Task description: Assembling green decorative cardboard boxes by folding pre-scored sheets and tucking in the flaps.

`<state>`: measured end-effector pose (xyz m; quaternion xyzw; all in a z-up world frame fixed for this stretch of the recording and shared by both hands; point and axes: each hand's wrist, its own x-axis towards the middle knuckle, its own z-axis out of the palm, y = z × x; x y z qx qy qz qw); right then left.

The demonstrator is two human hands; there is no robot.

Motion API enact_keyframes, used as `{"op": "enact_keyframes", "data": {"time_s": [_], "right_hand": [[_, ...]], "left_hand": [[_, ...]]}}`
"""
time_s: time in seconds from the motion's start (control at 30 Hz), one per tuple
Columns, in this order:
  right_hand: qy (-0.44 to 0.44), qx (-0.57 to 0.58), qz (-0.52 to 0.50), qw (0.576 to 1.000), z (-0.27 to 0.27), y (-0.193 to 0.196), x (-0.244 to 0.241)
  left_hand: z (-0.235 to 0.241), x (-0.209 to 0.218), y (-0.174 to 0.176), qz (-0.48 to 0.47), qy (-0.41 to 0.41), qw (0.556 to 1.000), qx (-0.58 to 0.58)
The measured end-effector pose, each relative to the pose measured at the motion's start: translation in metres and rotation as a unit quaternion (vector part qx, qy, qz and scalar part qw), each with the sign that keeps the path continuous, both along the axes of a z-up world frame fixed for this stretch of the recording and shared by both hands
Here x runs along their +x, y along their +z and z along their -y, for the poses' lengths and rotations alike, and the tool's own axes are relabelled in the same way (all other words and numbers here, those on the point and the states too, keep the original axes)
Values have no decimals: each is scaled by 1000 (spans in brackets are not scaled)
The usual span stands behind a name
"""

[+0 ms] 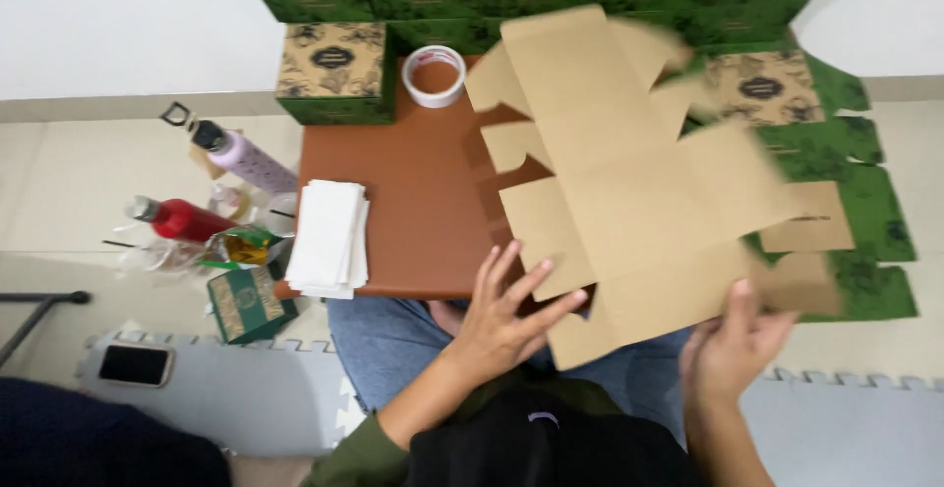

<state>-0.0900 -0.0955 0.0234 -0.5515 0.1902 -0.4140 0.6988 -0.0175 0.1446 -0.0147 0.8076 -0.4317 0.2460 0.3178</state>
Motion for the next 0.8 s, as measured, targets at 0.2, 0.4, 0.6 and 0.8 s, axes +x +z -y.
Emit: {"op": "enact_keyframes", "data": {"time_s": [0.2,0.4,0.6,0.8], "right_hand": [[97,99,-64,988,-30,-52,-15],[207,6,-235,950,-45,-30,-10],[246,13,-217,945,-27,-47,-18],[307,137,-28,941,-1,-85,-10]], "left_hand": [[-57,7,21,-205,13,978,42],[-66,14,21,-251,-57,966,-7],[-69,28,15,-352,-109,919,-141],[-72,42,5,-269,20,951,-149]]}}
